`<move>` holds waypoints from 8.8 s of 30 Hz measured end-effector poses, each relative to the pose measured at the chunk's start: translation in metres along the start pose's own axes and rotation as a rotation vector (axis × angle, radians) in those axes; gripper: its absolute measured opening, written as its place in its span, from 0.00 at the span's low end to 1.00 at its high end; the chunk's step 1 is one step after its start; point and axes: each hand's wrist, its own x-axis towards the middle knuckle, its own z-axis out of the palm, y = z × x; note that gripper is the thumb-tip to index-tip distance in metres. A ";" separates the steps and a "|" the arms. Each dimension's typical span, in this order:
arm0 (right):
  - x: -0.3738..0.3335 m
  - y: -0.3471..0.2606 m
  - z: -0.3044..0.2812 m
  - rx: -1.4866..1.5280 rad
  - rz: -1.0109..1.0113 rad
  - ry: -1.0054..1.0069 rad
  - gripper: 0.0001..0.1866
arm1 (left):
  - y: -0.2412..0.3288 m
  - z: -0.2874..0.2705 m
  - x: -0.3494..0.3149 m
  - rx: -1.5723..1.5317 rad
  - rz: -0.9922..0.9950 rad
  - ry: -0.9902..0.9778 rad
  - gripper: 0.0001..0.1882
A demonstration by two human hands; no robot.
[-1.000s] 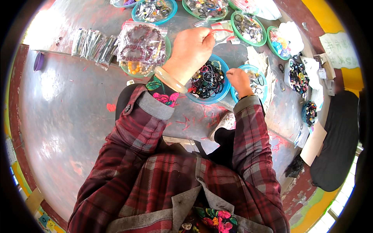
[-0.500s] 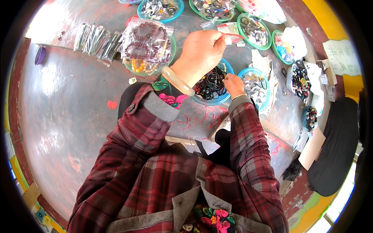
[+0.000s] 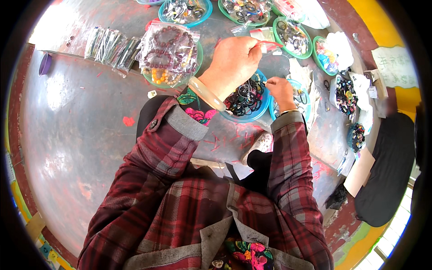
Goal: The person sits at a table and repeatedly picks up small hair accessories from a blue bowl. They place each item into a small clear plastic bag, seal the bag, and set it aside. The process is repeated continuously throughout the clip.
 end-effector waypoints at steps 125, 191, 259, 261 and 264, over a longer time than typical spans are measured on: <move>-0.093 -0.129 -0.022 0.602 -0.586 0.258 0.15 | -0.002 0.004 -0.009 -1.196 -0.803 0.144 0.11; -0.101 -0.104 -0.083 1.137 -0.167 0.138 0.07 | 0.000 0.033 -0.016 0.041 -0.156 -0.214 0.09; -0.101 -0.101 -0.088 0.155 -0.678 0.282 0.16 | -0.004 0.032 -0.019 -0.258 -0.217 -0.716 0.12; -0.102 -0.102 -0.090 0.192 -0.659 0.309 0.17 | 0.001 0.029 -0.019 -0.458 -0.424 -0.714 0.13; -0.102 -0.102 -0.093 0.295 -0.646 0.359 0.19 | 0.006 0.025 -0.017 -0.655 -0.591 -0.727 0.14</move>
